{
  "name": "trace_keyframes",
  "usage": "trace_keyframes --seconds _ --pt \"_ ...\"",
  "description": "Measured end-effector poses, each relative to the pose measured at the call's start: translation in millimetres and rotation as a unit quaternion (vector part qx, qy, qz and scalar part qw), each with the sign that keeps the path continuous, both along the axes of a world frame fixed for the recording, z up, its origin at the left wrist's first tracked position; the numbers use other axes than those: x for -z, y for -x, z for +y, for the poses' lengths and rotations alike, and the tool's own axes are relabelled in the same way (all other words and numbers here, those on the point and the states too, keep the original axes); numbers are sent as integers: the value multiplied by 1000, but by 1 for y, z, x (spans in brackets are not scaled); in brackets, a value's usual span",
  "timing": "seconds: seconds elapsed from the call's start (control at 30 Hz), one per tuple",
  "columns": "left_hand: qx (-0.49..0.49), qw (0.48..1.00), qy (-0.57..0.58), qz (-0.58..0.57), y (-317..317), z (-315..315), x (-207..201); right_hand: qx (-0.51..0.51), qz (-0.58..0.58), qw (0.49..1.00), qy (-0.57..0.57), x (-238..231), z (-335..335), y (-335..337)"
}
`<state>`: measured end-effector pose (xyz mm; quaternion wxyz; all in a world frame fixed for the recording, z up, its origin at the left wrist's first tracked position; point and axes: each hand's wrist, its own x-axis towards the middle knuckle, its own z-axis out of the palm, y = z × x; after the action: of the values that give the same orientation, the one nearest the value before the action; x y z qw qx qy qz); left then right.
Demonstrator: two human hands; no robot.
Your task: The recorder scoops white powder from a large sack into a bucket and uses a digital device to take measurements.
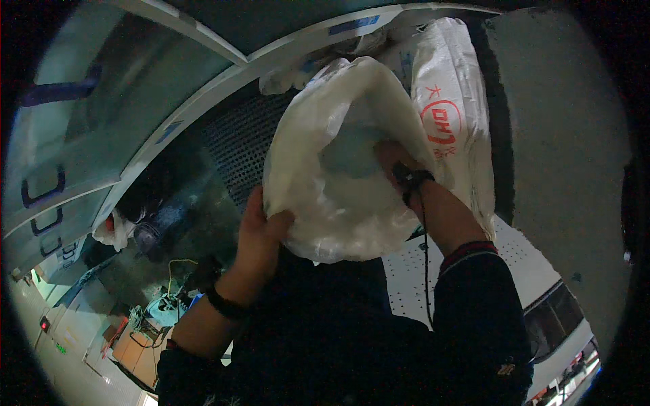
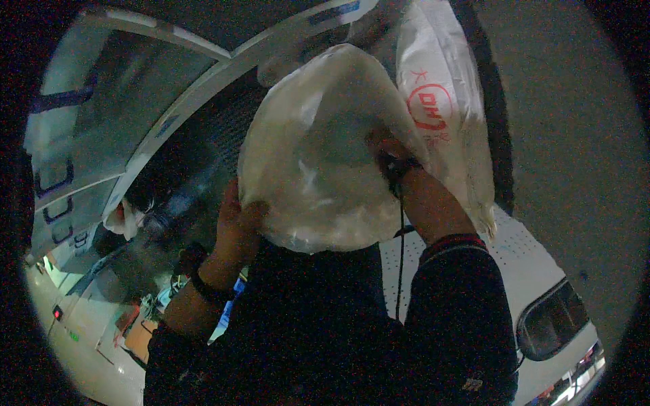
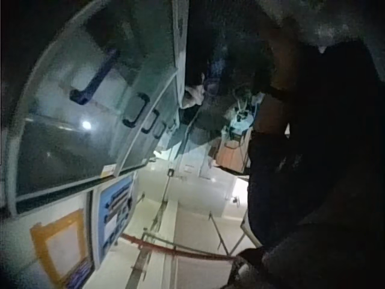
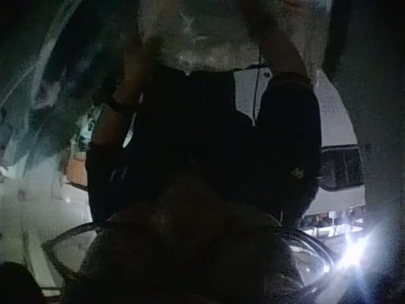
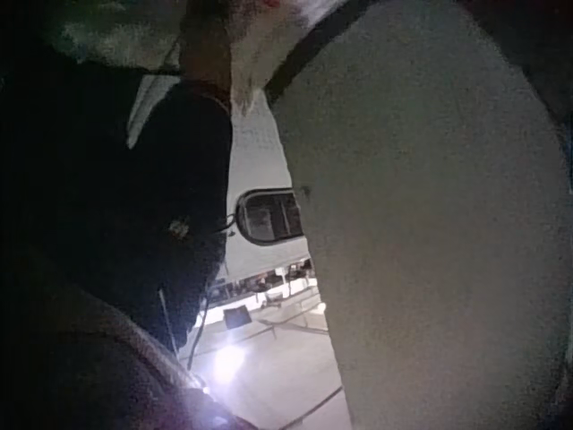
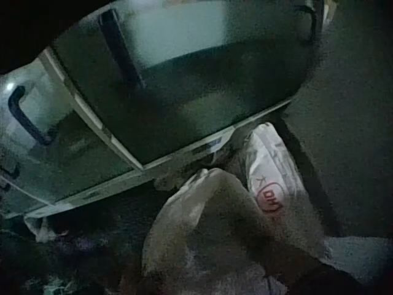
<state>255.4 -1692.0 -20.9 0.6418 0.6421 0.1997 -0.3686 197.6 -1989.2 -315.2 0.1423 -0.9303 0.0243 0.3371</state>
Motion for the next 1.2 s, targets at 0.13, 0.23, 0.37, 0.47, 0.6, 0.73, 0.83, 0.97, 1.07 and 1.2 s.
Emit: trace_keyframes --seconds 0.13,0.23,0.37,0.47,0.6,0.73,0.83,0.97,1.07,1.2 --pt "9 1000 -7 5 -2 2 -4 -143 -304 937 -99 -166 23 -8" --pt "9 1000 18 -5 -5 1 -5 142 -388 909 -56 -216 1 43" --pt "1 999 47 2 -4 -1 3 383 -224 895 -44 -200 2 120" --pt "3 998 57 13 -4 -5 -2 568 -83 794 -201 -177 -2 121" --pt "26 997 73 -1 -3 -7 -5 450 -64 825 -335 -146 28 112" --pt "13 998 55 23 1 -15 -4 101 -123 926 -343 -131 91 63" --pt "0 997 68 24 4 -33 -3 0 48 975 -217 -118 113 15" --pt "94 986 136 -19 4 -77 1 146 -80 924 -343 -62 67 50" --pt "142 962 232 24 -9 -109 9 442 -89 735 -506 -86 30 83" --pt "321 931 149 -85 -23 -147 35 495 -126 720 -470 -196 14 176"
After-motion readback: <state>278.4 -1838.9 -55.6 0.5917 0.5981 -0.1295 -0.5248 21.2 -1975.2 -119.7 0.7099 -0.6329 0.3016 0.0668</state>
